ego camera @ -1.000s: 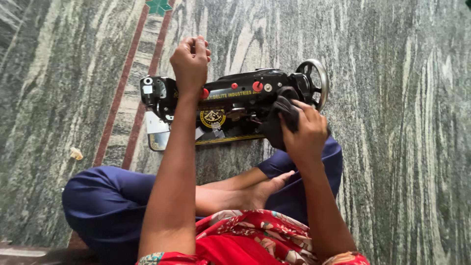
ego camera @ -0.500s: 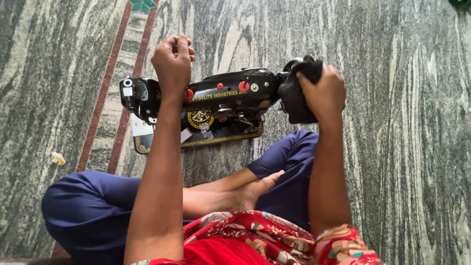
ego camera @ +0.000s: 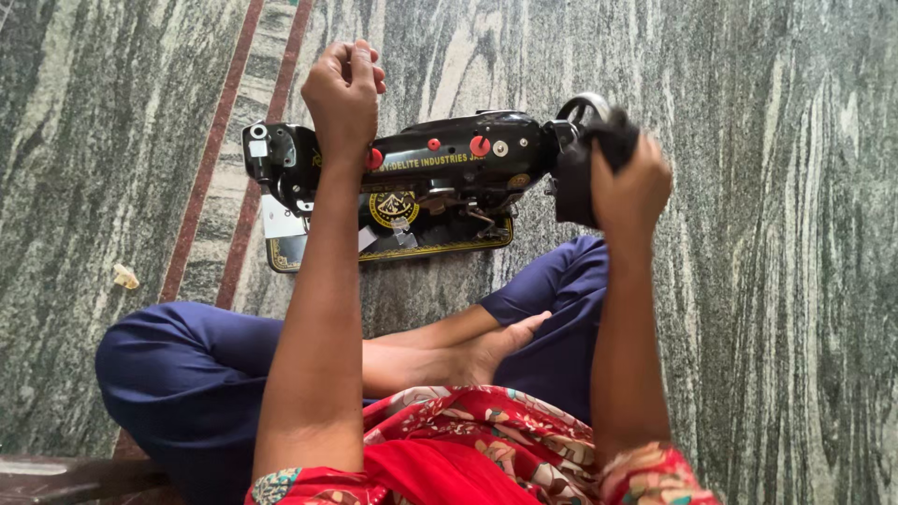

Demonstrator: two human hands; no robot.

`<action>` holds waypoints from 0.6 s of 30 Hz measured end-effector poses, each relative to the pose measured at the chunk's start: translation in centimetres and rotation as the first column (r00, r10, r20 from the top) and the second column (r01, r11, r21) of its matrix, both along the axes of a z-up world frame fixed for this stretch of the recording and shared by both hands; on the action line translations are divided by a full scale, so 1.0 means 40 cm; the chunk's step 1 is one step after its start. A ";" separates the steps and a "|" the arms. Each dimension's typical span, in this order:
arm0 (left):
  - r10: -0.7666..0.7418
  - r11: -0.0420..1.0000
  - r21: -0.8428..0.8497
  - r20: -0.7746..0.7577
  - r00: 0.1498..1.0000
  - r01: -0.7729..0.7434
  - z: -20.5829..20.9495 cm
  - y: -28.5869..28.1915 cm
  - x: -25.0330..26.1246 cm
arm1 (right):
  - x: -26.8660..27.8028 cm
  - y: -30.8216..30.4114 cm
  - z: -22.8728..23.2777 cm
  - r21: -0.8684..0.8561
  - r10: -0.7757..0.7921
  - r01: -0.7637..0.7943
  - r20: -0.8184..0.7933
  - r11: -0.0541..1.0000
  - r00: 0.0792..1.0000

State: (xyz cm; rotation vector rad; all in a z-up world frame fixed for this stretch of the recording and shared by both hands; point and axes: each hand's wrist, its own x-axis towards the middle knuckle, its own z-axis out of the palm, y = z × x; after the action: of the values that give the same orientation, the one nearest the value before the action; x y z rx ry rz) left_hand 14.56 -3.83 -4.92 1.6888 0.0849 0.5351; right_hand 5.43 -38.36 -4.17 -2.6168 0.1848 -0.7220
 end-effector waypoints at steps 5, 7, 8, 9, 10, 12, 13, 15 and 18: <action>-0.010 0.999 0.033 -0.008 1.000 0.011 -0.003 0.001 0.003 | -0.169 -0.013 -0.176 0.385 0.069 -0.121 0.145 0.915 0.987; -0.010 1.000 0.012 0.009 1.000 0.010 -0.008 0.001 0.006 | -0.185 -0.046 -0.199 0.513 0.056 -0.076 0.055 0.855 0.997; -0.010 1.000 0.000 0.017 1.000 0.010 -0.011 0.000 0.008 | -0.179 -0.058 -0.200 0.600 0.010 -0.080 0.120 0.796 0.993; -0.014 1.000 -0.005 0.019 1.000 0.014 -0.013 -0.001 0.010 | -0.160 -0.067 -0.193 0.679 -0.040 -0.095 0.181 0.728 0.983; -0.018 1.000 -0.011 0.022 1.000 0.018 -0.014 0.000 0.011 | -0.137 -0.070 -0.181 0.748 -0.096 -0.118 0.236 0.654 0.967; -0.016 1.000 -0.003 0.012 1.000 0.016 -0.014 -0.001 0.012 | -0.077 -0.077 -0.149 0.916 -0.143 -0.255 0.310 0.309 0.940; -0.011 1.000 0.011 -0.001 1.000 0.011 -0.013 0.000 0.011 | -0.029 -0.081 -0.138 0.918 -0.116 -0.230 0.279 0.323 0.953; -0.008 0.999 0.034 -0.018 1.000 0.008 -0.010 0.001 0.010 | 0.066 -0.103 -0.133 0.919 -0.062 -0.180 0.214 0.350 0.975; -0.003 0.998 0.055 -0.041 0.999 0.005 -0.001 0.000 0.010 | 0.159 -0.131 -0.205 0.931 0.285 -0.275 0.203 0.240 0.937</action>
State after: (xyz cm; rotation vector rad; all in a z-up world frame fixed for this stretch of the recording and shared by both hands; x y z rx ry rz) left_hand 14.98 -3.83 -4.98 1.7534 0.0967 0.5039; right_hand 11.79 -43.61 -12.36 -1.3694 0.0849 -0.2690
